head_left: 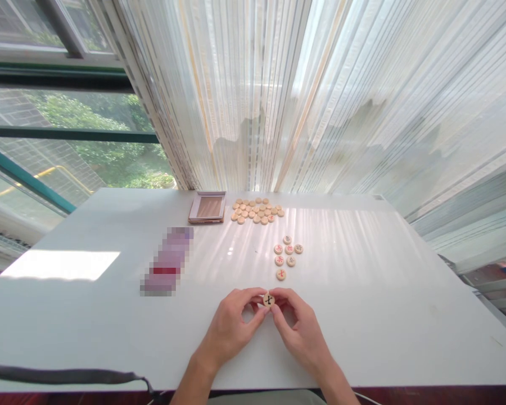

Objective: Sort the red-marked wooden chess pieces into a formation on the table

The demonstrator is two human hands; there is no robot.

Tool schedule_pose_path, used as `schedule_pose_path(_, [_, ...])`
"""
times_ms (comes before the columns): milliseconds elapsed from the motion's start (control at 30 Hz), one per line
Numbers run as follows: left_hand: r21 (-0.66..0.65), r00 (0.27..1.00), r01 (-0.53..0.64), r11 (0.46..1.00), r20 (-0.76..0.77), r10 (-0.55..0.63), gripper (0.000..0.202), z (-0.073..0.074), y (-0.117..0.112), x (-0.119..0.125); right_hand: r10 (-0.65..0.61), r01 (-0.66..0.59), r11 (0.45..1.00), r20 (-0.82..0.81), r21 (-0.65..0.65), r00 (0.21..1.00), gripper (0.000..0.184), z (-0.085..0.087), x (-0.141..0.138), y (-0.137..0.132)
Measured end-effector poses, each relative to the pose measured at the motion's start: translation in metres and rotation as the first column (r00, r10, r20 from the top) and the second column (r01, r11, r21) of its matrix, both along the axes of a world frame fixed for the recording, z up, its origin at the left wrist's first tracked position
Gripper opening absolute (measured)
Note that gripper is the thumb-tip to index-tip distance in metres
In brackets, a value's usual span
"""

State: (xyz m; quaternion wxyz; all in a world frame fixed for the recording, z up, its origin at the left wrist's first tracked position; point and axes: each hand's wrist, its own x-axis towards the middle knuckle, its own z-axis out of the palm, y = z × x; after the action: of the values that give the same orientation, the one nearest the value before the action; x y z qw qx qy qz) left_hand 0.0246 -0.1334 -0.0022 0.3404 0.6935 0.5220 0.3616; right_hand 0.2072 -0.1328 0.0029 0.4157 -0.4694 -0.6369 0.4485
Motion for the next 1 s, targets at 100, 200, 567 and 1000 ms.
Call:
schedule_pose_path(100, [-0.015,1.000,-0.003,1.000,0.011,0.003,0.028,0.001,0.002,0.000,-0.005,0.005,1.000,-0.012,-0.001,1.000,0.020,-0.002,-0.001,0.000])
schedule_pose_path(200, [-0.068,0.999,0.008,0.998,0.039,-0.006,0.027,0.007,0.006,0.001,-0.009,0.009,1.000,-0.029,-0.009,1.000,0.022,-0.003,0.000,0.002])
schedule_pose_path(567, [-0.079,0.986,0.138,0.987,0.100,-0.130,0.013,0.058,0.043,0.026,-0.159,0.156,0.987,-0.169,-0.029,0.973,0.030,0.007,0.007,0.012])
schedule_pose_path(1000, [-0.080,0.908,0.120,0.989,0.412,-0.077,0.030,0.044,0.171,0.006,-0.367,0.348,0.924,0.119,0.158,0.923,0.036,0.015,0.094,0.131])
